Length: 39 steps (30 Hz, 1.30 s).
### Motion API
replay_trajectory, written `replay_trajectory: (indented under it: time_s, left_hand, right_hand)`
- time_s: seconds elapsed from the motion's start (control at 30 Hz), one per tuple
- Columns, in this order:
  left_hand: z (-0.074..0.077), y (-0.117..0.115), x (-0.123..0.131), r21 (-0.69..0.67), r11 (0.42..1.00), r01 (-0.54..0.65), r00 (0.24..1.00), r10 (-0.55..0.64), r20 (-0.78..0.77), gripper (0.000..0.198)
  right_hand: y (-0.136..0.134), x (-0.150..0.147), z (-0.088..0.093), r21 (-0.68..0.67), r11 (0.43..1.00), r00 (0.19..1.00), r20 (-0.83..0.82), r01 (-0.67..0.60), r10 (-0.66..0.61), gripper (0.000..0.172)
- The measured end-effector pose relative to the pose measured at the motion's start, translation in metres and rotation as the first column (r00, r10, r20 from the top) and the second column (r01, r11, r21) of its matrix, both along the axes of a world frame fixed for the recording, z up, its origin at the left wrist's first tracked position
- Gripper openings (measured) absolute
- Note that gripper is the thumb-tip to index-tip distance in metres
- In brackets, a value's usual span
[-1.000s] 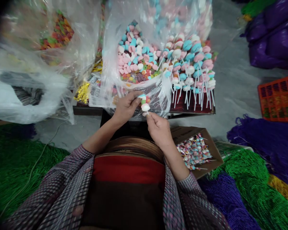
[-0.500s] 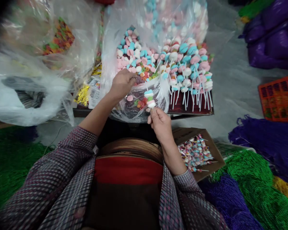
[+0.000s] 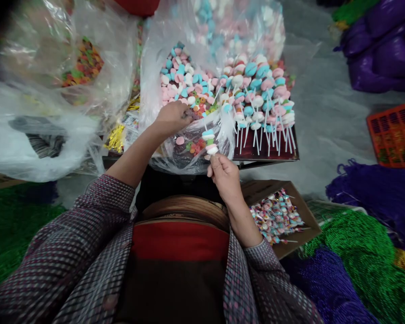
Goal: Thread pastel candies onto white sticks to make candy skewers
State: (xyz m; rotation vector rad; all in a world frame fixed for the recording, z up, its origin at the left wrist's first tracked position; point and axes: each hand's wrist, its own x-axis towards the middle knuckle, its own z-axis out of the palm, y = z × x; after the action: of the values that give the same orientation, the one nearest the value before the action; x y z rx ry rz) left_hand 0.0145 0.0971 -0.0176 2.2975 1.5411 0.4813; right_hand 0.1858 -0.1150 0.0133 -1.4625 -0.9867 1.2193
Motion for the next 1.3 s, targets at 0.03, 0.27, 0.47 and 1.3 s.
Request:
replay_trajectory:
  time_s: [0.03, 0.27, 0.47, 1.3]
  left_hand:
    - [-0.001, 0.0, 0.003, 0.01, 1.0, -0.01, 1.0, 0.01, 0.0, 0.018]
    - [0.01, 0.0, 0.005, -0.007, 0.997, -0.081, 0.969, 0.08, 0.232, 0.007]
    - [0.03, -0.042, -0.003, -0.331, 0.943, -0.034, 0.573, 0.29, 0.767, 0.009]
    - [0.031, -0.087, 0.005, -0.448, 0.874, 0.186, 0.249, 0.399, 0.882, 0.029]
  right_hand:
    - [0.0, -0.001, 0.0, 0.003, 1.0, 1.0, 0.002, -0.005, 0.005, 0.049]
    - [0.002, 0.001, 0.003, 0.002, 1.0, 1.0, 0.018, 0.004, -0.004, 0.049]
    - [0.007, -0.002, 0.016, 0.011, 0.998, 0.993, 0.099, -0.067, 0.066, 0.048]
    - [0.01, -0.013, 0.015, 0.075, 0.994, 0.98, 0.189, -0.076, 0.061, 0.039]
